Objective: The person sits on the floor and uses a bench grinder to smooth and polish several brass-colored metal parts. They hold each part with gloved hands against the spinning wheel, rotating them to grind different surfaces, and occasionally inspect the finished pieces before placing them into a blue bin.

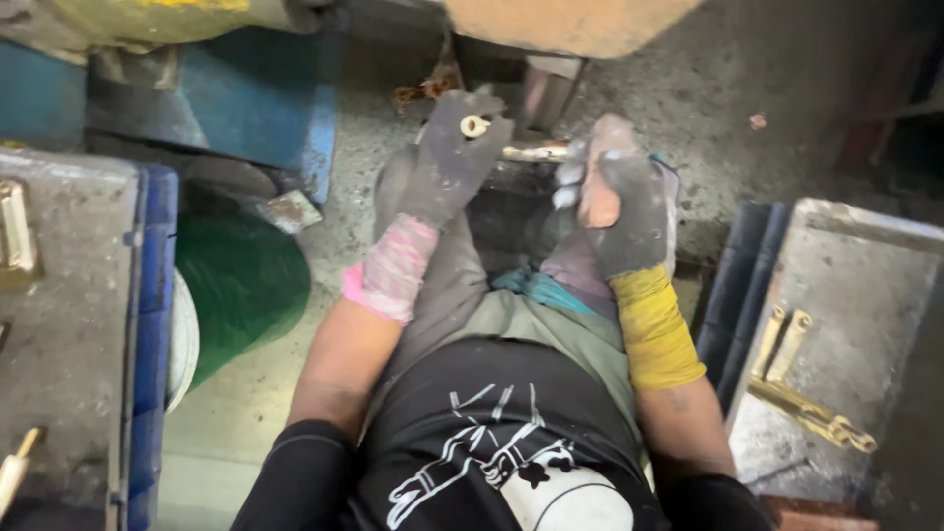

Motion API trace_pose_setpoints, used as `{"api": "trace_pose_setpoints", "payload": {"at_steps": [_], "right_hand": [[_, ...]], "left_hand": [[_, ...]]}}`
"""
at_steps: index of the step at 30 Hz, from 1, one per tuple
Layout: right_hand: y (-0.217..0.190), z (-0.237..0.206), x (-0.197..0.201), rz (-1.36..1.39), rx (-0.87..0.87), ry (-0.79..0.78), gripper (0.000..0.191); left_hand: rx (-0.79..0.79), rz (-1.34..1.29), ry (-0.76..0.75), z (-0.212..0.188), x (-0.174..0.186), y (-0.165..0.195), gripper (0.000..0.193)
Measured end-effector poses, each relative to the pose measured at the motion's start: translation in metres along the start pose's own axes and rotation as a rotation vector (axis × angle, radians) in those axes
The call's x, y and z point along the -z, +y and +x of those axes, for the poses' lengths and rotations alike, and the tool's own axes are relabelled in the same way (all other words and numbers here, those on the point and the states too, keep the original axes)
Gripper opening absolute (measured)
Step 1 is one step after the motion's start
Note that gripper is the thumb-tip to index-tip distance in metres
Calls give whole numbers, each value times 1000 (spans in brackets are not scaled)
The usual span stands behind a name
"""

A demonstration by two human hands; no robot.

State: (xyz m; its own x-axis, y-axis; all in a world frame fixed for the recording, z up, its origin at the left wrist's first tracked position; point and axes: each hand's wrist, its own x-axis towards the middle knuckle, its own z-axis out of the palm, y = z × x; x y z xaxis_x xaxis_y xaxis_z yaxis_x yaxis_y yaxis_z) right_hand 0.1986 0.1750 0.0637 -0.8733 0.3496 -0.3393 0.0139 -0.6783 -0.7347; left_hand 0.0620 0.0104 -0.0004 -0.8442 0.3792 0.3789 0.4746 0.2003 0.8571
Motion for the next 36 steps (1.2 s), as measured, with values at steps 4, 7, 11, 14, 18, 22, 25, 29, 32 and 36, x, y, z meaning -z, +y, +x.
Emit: {"api": "trace_pose_setpoints", "payload": {"at_steps": [4,7,11,14,18,22,25,29,32,36], "right_hand": [[-28,-30,37,98,257,46,42],[-47,-40,93,-444,511,341,46],[-68,-39,193,-1380,791,898,65],[-73,-39,251,-1714,752,1034,72],[-77,-45,253,-1639,904,950,51],[-68,-79,165,-1612,1076,708,41],[-58,-93,89,-1954,1136,287,8],[-30,-98,36,-678,203,129,35],[-19,-92,39,-1526,882,12,35],[-10,-82,53,-1852,1311,28,46]], "left_hand": [[-7,88,-95,-17,19,30,26],[113,160,-154,-27,26,54,27],[151,66,-104,-35,27,89,24],[273,66,-100,-37,31,111,28],[32,35,-62,-37,42,127,28],[61,46,-122,-43,60,141,32],[26,-32,-114,-41,63,159,26],[-178,-186,16,-20,50,179,28],[-70,-130,-47,-20,61,181,33],[-117,-229,-204,-35,97,162,38]]}}
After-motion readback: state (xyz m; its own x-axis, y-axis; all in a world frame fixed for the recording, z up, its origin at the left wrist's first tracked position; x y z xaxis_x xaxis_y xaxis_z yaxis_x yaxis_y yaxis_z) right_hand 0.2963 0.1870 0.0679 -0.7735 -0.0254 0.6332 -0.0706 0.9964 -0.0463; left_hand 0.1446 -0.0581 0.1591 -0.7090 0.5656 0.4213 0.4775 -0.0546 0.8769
